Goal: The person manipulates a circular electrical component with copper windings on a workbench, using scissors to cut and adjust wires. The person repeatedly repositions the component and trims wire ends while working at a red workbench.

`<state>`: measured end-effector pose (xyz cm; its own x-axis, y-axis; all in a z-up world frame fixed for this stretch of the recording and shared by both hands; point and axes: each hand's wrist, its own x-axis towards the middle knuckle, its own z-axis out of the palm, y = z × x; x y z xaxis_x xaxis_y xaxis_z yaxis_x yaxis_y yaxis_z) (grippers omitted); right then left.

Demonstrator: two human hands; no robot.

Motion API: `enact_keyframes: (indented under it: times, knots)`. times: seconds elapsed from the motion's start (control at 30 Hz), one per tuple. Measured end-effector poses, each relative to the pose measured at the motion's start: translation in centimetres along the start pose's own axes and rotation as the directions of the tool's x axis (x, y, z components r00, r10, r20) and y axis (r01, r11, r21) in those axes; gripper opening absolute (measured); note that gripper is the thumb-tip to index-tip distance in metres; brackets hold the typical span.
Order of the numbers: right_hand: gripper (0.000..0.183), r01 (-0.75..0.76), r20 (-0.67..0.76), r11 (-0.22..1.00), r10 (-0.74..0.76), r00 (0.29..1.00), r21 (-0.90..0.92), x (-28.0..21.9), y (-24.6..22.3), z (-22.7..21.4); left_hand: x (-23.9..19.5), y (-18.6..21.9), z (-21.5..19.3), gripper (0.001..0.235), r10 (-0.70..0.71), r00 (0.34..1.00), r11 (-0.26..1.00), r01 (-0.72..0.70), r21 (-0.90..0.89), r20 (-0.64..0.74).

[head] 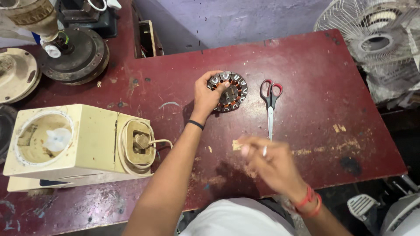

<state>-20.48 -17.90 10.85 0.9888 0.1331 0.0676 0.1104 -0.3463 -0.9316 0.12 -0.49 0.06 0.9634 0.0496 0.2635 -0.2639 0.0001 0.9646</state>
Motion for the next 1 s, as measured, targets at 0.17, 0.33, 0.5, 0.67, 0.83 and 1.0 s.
enact_keyframes:
  times: [0.17, 0.33, 0.5, 0.67, 0.83, 1.0]
  knots:
    - [0.029, -0.086, -0.297, 0.989, 0.048, 0.954, -0.116, 6.9, 1.7, -1.3, 0.3, -0.5, -0.3, 0.032, -0.099, 0.995, 0.993, 0.099, -0.057, 0.009]
    - [0.029, -0.103, -0.051, 0.994, 0.101, 0.994, -0.044, 13.0, 3.0, 0.6, 0.3, -0.6, -0.7, 0.033, -0.123, 0.992, 0.992, 0.123, -0.02, 0.021]
    - [0.02, -0.191, 0.062, 0.981, 0.189, 0.98, 0.04, 12.7, 5.1, 1.7, 0.4, -1.0, -1.0, 0.035, -0.193, 0.976, 0.968, 0.207, -0.142, 0.104]
    - [0.024, -0.315, 0.086, 0.933, 0.304, 0.949, 0.173, 10.7, 6.3, 2.2, 0.3, -0.7, -1.0, 0.034, -0.178, 0.979, 0.953, 0.198, -0.231, 0.103]
    - [0.023, -0.403, 0.12, 0.846, 0.386, 0.915, 0.35, 10.3, 7.0, 2.7, -0.3, 0.3, -0.7, 0.035, -0.181, 0.98, 0.959, 0.194, -0.206, 0.08]
    - [0.025, -0.25, 0.158, 0.96, 0.229, 0.961, 0.124, 8.6, 7.1, 3.6, -0.2, 0.8, -0.4, 0.032, -0.112, 0.992, 0.979, 0.119, -0.165, 0.052]
